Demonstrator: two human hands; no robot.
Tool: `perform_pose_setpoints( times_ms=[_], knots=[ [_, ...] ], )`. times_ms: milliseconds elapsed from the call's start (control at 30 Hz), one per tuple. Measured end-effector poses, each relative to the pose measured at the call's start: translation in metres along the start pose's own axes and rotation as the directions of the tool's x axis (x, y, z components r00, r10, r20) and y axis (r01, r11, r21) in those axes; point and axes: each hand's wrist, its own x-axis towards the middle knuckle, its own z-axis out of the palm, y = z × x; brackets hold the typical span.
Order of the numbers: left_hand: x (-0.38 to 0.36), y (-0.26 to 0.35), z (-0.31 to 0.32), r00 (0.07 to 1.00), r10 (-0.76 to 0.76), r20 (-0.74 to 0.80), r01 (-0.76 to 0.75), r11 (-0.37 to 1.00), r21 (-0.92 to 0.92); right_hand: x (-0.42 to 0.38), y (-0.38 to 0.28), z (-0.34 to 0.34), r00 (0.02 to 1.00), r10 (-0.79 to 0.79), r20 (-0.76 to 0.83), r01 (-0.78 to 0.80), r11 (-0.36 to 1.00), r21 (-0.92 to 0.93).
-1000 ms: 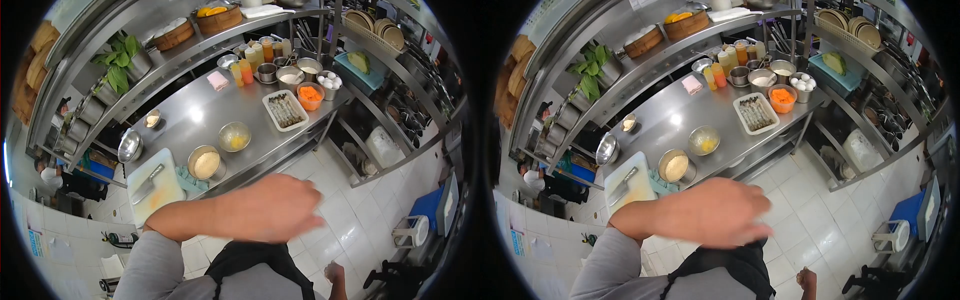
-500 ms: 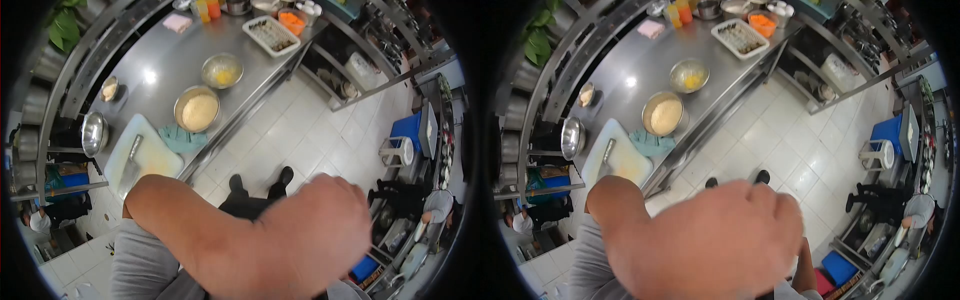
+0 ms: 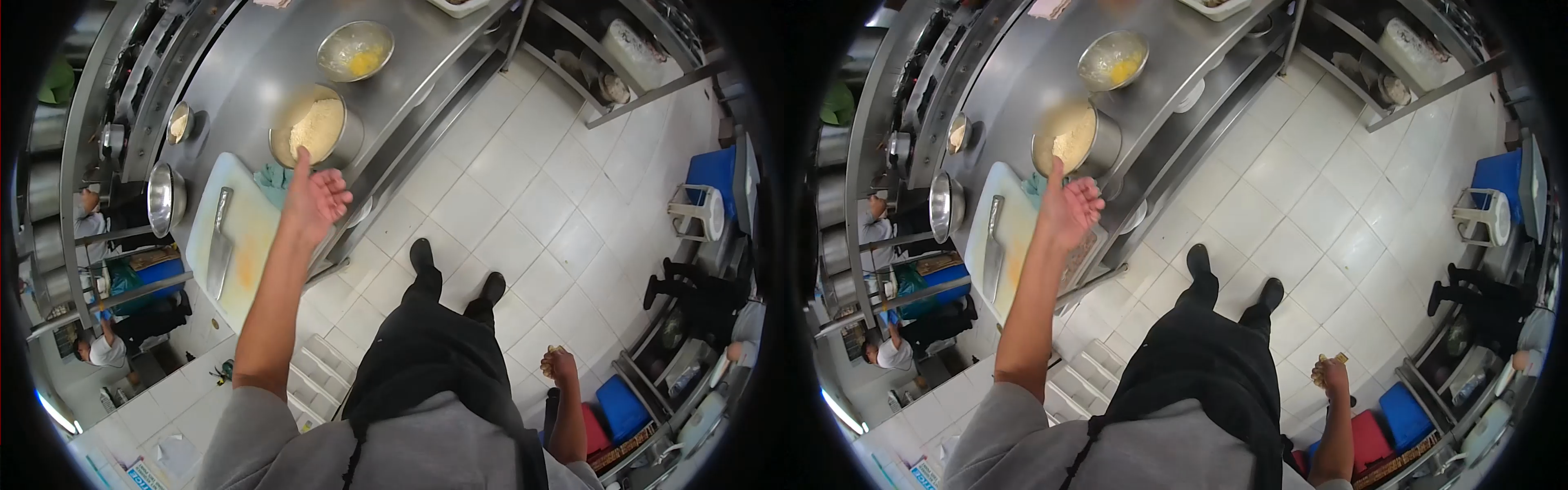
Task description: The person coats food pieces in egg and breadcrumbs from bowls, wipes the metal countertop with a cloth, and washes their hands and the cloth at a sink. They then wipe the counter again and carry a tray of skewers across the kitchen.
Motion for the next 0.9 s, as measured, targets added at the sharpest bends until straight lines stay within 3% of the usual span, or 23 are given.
perform_pose_setpoints(
  times_ms=[233, 367, 467, 633, 733, 833, 900],
  knots=[
    [0.0, 0.006, 0.023, 0.964, -0.018, -0.267, -0.086, 0.924, -0.374, 0.005, 0.015, -0.048, 0.999, 0.025, -0.03, -0.025, 1.0, 0.009],
    [0.025, 0.005, 0.021, 0.911, -0.003, -0.411, -0.183, 0.893, -0.411, 0.014, 0.043, -0.092, 0.998, 0.035, -0.056, -0.03, 0.996, 0.081],
    [0.031, -0.006, 0.02, 0.901, 0.067, -0.429, -0.212, 0.93, -0.3, 0.031, 0.066, -0.119, 0.998, 0.038, -0.051, -0.031, 0.992, 0.124],
    [-0.019, -0.059, 0.028, 0.892, 0.302, -0.338, -0.361, 0.923, -0.129, 0.029, 0.089, -0.131, 0.995, 0.102, -0.012, -0.101, 0.994, 0.051],
    [-0.054, -0.11, 0.017, 0.915, 0.333, -0.228, -0.358, 0.93, -0.082, 0.032, 0.098, -0.13, 0.995, 0.096, 0.006, -0.096, 0.995, 0.001],
    [-0.054, -0.174, -0.009, 0.968, 0.202, -0.15, -0.206, 0.978, -0.017, 0.033, 0.107, -0.122, 0.998, 0.066, -0.001, -0.066, 0.998, -0.012],
    [-0.014, -0.242, -0.053, 0.99, 0.077, -0.115, -0.083, 0.996, -0.045, 0.034, 0.111, -0.111, 0.998, 0.06, -0.012, -0.061, 0.997, -0.055]
  ],
)
